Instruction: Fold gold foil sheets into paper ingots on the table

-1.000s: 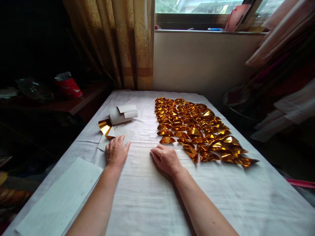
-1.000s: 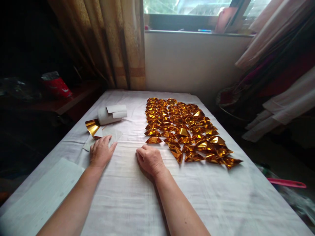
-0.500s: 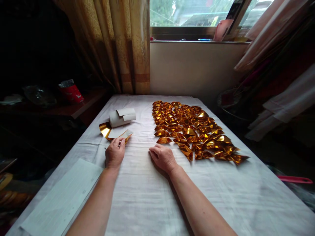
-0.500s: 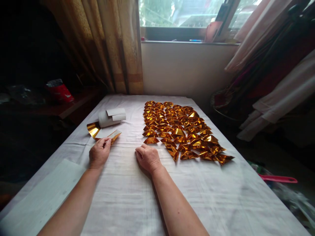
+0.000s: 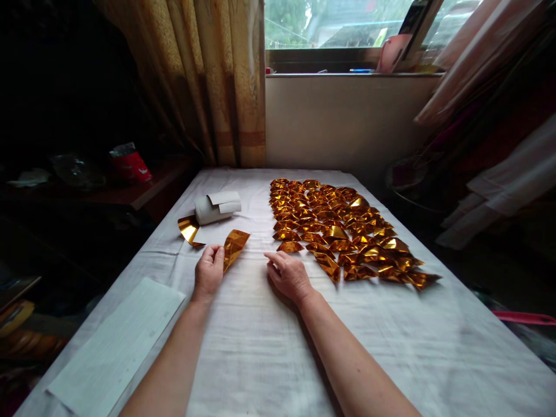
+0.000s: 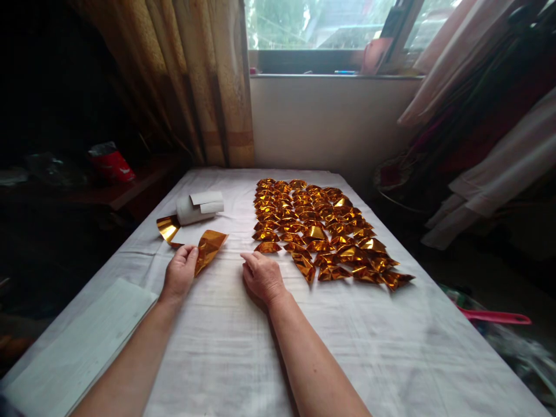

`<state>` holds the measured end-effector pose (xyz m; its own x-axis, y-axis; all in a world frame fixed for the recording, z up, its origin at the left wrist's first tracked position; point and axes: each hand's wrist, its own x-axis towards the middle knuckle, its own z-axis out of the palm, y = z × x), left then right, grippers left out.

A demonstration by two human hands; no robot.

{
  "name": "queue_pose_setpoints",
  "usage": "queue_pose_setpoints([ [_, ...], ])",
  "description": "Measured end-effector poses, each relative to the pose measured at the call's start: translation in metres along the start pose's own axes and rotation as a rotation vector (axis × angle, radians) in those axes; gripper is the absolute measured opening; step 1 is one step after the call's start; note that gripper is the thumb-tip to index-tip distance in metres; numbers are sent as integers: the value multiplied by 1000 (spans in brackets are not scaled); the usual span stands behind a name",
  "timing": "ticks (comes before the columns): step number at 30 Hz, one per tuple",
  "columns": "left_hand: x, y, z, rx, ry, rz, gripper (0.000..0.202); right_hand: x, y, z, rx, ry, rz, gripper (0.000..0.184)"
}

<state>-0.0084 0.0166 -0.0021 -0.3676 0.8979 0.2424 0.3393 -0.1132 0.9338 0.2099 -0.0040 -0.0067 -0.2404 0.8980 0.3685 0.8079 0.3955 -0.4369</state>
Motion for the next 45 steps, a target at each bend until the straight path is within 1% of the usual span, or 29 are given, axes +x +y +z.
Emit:
queue_pose_setpoints([
  [1,-5,4,-2,44,-34,39,33,0,1,1,18,30,11,43],
  [3,-15,11,-6,236,-147,209,26,1,3,3,47,120,7,59],
  [4,-19,14,-8,303,-203,304,24,1,4,3,55,169,-11,65],
  [6,-27,17,-9,381,-298,503,23,1,6,3,55,237,-71,67],
  [8,-33,18,-9,414,-354,665,24,0,7,1,51,240,-132,65],
  [10,-37,17,-7,453,-394,760,24,-4,6,-2,34,217,-172,64],
  [11,-39,16,-6,477,-413,776,24,-7,5,-4,17,204,-189,64],
  [13,-42,15,-5,521,-448,768,24,-13,2,-7,-32,175,-224,58],
  [17,-44,15,-3,529,-473,710,22,-20,-6,-8,-116,83,-276,26],
  [18,-44,15,-3,510,-478,697,20,-20,-7,-8,-126,65,-272,20],
  [20,-44,14,-4,466,-488,670,16,-20,-9,-7,-133,33,-253,17],
  [22,-42,12,-6,435,-495,658,16,-18,-10,-7,-130,5,-233,17],
  [24,-40,9,-9,431,-493,668,22,-18,-11,-7,-124,-13,-212,17],
  [27,-34,5,-18,471,-483,670,27,-18,-11,-8,-107,2,-174,18],
  [30,-26,0,-32,478,-492,608,26,-20,-8,-7,-70,40,-146,18],
  [32,-22,-2,-41,438,-506,551,18,-20,-6,-5,-43,53,-137,17],
  [33,-20,-2,-45,418,-502,520,15,-21,-5,-5,-30,55,-134,17],
  [35,-19,-2,-50,399,-461,458,17,-21,-3,-4,-9,61,-129,18],
  [38,-20,1,-50,421,-375,368,24,-22,-1,-3,2,93,-107,22],
  [41,-23,4,-46,456,-302,294,26,-22,0,-2,-6,144,-95,35],
  [43,-25,4,-42,460,-279,249,27,-22,0,-2,-6,166,-102,40],
  [45,-26,4,-40,428,-282,189,28,-22,0,-2,4,176,-104,42],
])
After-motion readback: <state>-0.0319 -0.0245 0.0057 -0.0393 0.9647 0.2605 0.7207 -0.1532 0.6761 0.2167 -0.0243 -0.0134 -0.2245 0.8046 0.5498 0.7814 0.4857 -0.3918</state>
